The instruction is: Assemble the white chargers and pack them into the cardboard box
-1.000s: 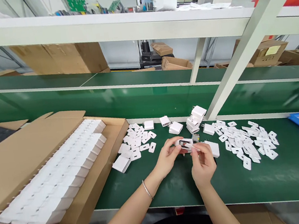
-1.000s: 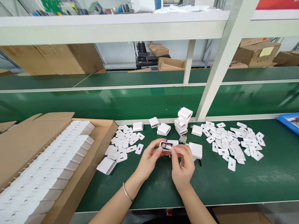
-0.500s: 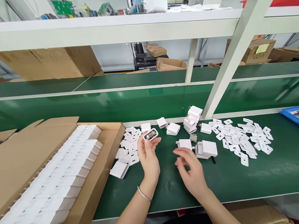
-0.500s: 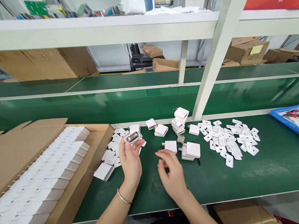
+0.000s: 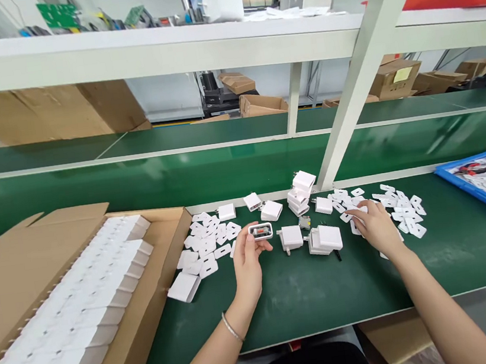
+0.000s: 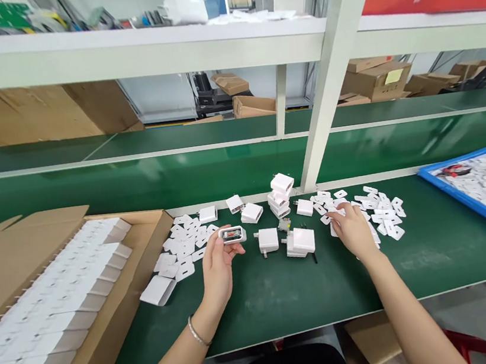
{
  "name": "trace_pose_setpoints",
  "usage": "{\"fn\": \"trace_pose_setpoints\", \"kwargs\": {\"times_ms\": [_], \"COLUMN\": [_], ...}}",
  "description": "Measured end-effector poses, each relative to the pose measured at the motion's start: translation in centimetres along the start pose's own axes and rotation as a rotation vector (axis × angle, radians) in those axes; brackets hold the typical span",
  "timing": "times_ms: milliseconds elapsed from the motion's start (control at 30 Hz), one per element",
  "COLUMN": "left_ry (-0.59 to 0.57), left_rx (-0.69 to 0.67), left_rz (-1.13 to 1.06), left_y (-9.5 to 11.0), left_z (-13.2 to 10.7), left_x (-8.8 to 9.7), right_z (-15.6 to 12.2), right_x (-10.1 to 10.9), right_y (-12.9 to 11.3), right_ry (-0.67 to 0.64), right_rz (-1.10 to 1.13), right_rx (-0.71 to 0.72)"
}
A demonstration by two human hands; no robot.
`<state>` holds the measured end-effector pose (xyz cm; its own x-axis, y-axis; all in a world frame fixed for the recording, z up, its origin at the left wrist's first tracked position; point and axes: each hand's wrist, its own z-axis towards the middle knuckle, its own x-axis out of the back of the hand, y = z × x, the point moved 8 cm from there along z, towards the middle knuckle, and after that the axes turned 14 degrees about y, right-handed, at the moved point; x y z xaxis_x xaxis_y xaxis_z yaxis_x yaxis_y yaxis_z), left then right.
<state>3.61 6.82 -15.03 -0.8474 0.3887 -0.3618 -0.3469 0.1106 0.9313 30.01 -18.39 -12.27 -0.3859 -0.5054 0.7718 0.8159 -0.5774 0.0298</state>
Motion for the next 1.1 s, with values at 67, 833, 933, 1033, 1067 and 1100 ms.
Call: {"fn": "trace_pose_setpoints", "kwargs": {"times_ms": [67,833,933,1033,1067,1100], "left_ry": [-0.024,-0.336,-0.375,-0.372,-0.367,-0.362], "left_rx": [0.01,-0.032,-0.012,0.028,0.032,0.03], "left_rz": [0.023,-0.091,-0.113,-0.121,-0.118,-0.113], "left_y": [-0.2,0.5,0.5,0.3,0.3,0.4], "left_z": [-0.1,-1.8,-2.3,-2.4,-2.4,-2.4], "left_x": [-0.2,-2.6,-2.9,-2.8,-2.8,-2.7], "right_z": [0.9,4.2,3.9,3.9,3.9,3.8], "right_x": [-1.3,9.6,9.2,8.4,8.3,8.3], "right_y": [0.4,-16.4,-19.5,-20.3,-20.3,-20.4], "right_ry": [-0.079,0.273,0.262,0.236,0.236,0.24], "right_rz": [-0.025,0.702,0.755,0.807,0.81,0.807], "right_rx": [0.098,0.074,0.104,0.087,0.088,0.092]}}
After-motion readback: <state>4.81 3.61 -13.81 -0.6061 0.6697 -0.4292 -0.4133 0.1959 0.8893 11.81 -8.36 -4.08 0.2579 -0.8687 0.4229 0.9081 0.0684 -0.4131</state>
